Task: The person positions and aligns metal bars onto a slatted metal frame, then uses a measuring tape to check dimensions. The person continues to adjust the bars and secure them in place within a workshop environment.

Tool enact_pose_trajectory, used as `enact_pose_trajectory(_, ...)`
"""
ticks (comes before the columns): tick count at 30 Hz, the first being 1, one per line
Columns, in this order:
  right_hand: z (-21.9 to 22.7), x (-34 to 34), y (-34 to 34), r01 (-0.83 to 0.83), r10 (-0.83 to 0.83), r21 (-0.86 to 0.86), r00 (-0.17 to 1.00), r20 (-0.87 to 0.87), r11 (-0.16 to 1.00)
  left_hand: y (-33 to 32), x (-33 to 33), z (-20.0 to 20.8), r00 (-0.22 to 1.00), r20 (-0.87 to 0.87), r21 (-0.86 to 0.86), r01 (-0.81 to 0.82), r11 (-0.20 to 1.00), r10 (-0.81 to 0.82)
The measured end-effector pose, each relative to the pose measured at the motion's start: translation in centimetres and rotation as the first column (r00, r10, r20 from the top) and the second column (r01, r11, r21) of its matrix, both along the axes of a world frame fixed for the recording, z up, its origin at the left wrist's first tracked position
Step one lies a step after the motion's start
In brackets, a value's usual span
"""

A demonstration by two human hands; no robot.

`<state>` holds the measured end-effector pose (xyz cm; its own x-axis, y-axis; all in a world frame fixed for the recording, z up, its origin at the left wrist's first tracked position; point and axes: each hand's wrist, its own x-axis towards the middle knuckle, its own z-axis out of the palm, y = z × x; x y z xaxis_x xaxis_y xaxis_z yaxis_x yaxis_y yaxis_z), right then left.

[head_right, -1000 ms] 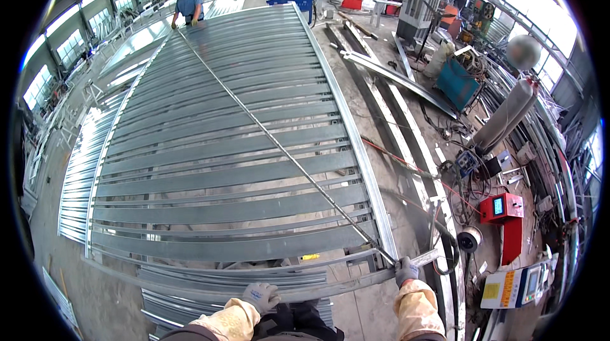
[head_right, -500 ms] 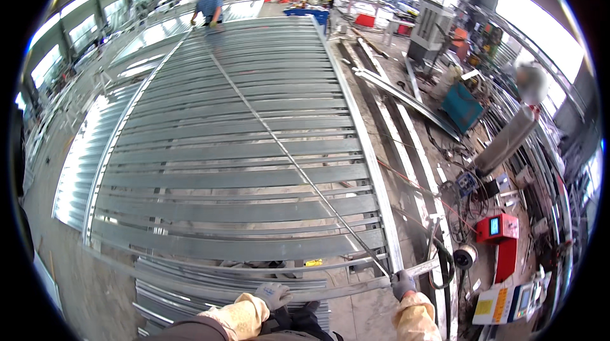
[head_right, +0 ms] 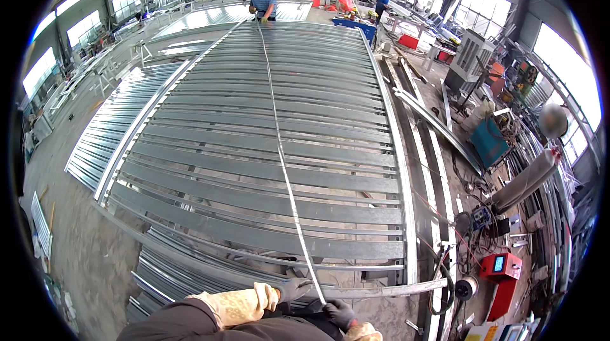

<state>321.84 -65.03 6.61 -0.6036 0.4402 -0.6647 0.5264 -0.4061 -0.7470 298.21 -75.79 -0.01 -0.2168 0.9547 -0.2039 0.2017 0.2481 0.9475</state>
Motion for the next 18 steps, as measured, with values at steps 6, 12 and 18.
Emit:
enact_pose_trajectory(6, -3.5, -5.1, -2.4, -0.215, 0.211, -0.106, 0.976, -0.044, 0.971, -1.7, -1.0, 3.5, 0.98, 0.107, -0.315, -0.126, 0.941, 0.167)
enact_pose_trajectory(12, -1.0, -9.5, -1.5, -0.408, 0.402, -0.092, 0.912, -0.077, 0.908, -3.0, -2.7, 4.0, 0.894, 0.239, -0.348, -0.285, 0.893, 0.378)
enact_pose_trajectory(18, -2.5, -11.9, -3.4, -0.541, 0.549, 0.092, 0.826, -0.131, 0.836, -5.7, -2.4, 6.1, 0.893, 0.093, -0.322, -0.391, 0.862, 0.44)
